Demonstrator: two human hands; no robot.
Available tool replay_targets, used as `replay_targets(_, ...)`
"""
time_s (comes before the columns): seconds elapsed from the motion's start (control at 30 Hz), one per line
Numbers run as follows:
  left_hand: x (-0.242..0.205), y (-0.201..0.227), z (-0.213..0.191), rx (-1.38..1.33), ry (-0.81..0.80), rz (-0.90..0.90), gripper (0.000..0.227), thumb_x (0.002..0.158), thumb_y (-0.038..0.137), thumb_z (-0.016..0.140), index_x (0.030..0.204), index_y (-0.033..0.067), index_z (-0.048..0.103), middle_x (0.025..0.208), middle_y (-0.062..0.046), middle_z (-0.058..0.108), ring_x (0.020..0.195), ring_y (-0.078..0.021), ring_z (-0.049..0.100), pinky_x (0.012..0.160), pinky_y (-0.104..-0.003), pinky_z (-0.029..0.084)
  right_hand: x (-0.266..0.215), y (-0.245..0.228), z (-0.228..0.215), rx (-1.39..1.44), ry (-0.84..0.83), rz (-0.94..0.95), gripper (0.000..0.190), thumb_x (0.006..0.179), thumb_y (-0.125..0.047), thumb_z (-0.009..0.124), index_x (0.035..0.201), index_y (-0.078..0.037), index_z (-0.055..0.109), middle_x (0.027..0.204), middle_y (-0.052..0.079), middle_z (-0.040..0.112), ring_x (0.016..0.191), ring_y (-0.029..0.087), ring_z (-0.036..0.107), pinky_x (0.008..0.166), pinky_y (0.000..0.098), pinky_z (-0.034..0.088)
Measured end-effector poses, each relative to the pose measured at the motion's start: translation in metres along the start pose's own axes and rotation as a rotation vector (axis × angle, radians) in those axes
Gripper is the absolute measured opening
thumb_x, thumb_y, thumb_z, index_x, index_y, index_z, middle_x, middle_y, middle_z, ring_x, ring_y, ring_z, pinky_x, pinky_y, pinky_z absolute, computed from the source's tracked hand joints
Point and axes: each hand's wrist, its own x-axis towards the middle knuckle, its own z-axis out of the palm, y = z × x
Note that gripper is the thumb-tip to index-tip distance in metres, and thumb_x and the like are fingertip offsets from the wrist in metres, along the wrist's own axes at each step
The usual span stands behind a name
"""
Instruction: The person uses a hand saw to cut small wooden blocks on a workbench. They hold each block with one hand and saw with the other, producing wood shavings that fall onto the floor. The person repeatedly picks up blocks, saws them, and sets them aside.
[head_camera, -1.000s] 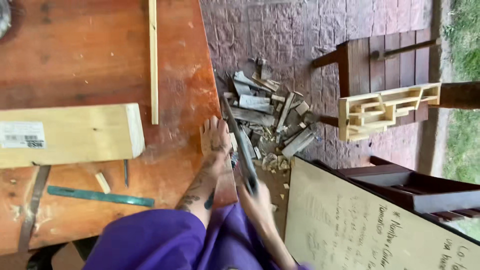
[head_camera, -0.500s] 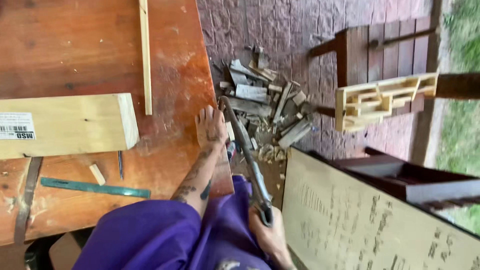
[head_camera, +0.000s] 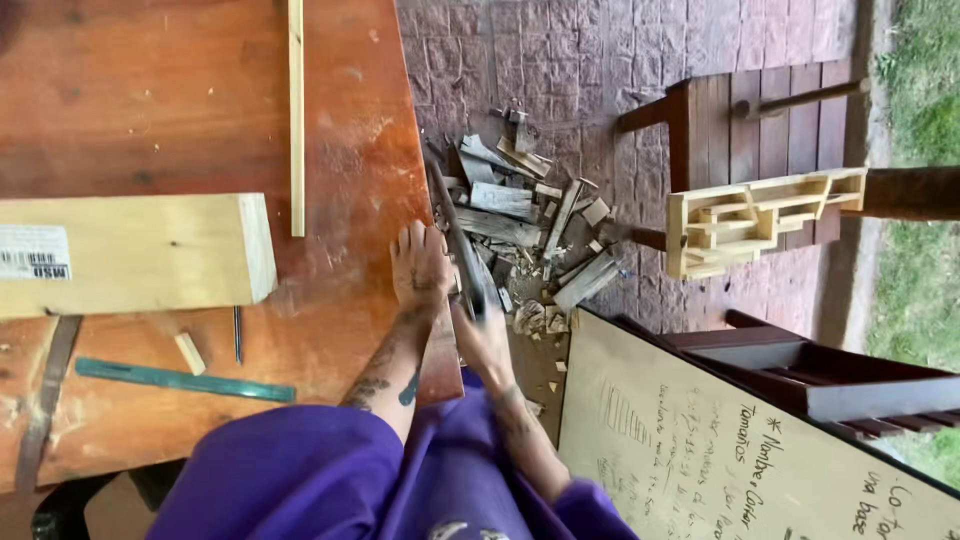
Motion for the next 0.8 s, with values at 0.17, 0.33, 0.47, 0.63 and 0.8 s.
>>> replay_targets(0.17,-0.004,-0.016,0.039,0.054,0.142,0.059,0.056,0.094,0.038,0.064,0.146,0.0169,0.06,0.137,-0.019,0.065,0.127,-0.0399,0.057,0.106,-0.054,0.044,-0.125,-0.015,-0.076,-0.003,-0.013,0.081,0.036,0.092,-0.028,0.069,0.064,-0.013,0.053,0.057,-0.001,0.049,0.055,0.011,0.04,0.049,0.0373,0.038)
replay_targets(0.33,0.006,-0.005,0.01,-0.026,0.205,0.066,0.014,0.089,0.019,0.054,0.078,0.0134,0.048,0.086,-0.008,0.05,0.085,-0.032,0.052,0.074,-0.045,0.042,-0.021,-0.025,-0.007,0.092,0.063,0.087,0.032,0.089,-0.025,0.069,0.062,-0.011,0.058,0.049,0.005,0.052,0.046,0.013,0.049,0.044,0.0339,0.041)
replay_targets(0.47,0.009,0.001,-0.011,0.028,0.158,0.084,0.034,0.081,0.025,0.077,0.084,0.0177,0.044,0.091,-0.004,0.044,0.091,-0.027,0.051,0.078,-0.041,0.043,0.0,-0.015,-0.007,0.017,-0.047,-0.255,0.03,0.084,-0.022,0.074,0.066,-0.001,0.063,0.057,0.019,0.052,0.055,0.024,0.051,0.052,0.0445,0.042)
replay_targets(0.63,-0.017,0.002,-0.024,-0.08,0.026,0.043,0.023,0.104,0.021,0.047,0.112,0.003,0.058,0.118,-0.022,0.056,0.114,-0.0403,0.052,0.096,-0.05,0.04,-0.063,0.027,-0.024,-0.035,-0.025,-0.11,0.018,0.08,-0.017,0.074,0.074,-0.001,0.068,0.064,0.017,0.059,0.065,0.028,0.061,0.059,0.0415,0.048)
replay_targets(0.8,0.005,-0.005,0.006,-0.083,0.231,0.123,0.029,0.082,0.019,0.066,0.081,0.0164,0.036,0.083,-0.003,0.038,0.078,-0.0256,0.041,0.073,-0.039,0.036,-0.008,-0.02,-0.004,0.113,-0.008,-0.018,0.02,0.088,-0.023,0.067,0.071,-0.013,0.062,0.052,-0.002,0.051,0.045,0.012,0.05,0.044,0.0308,0.044)
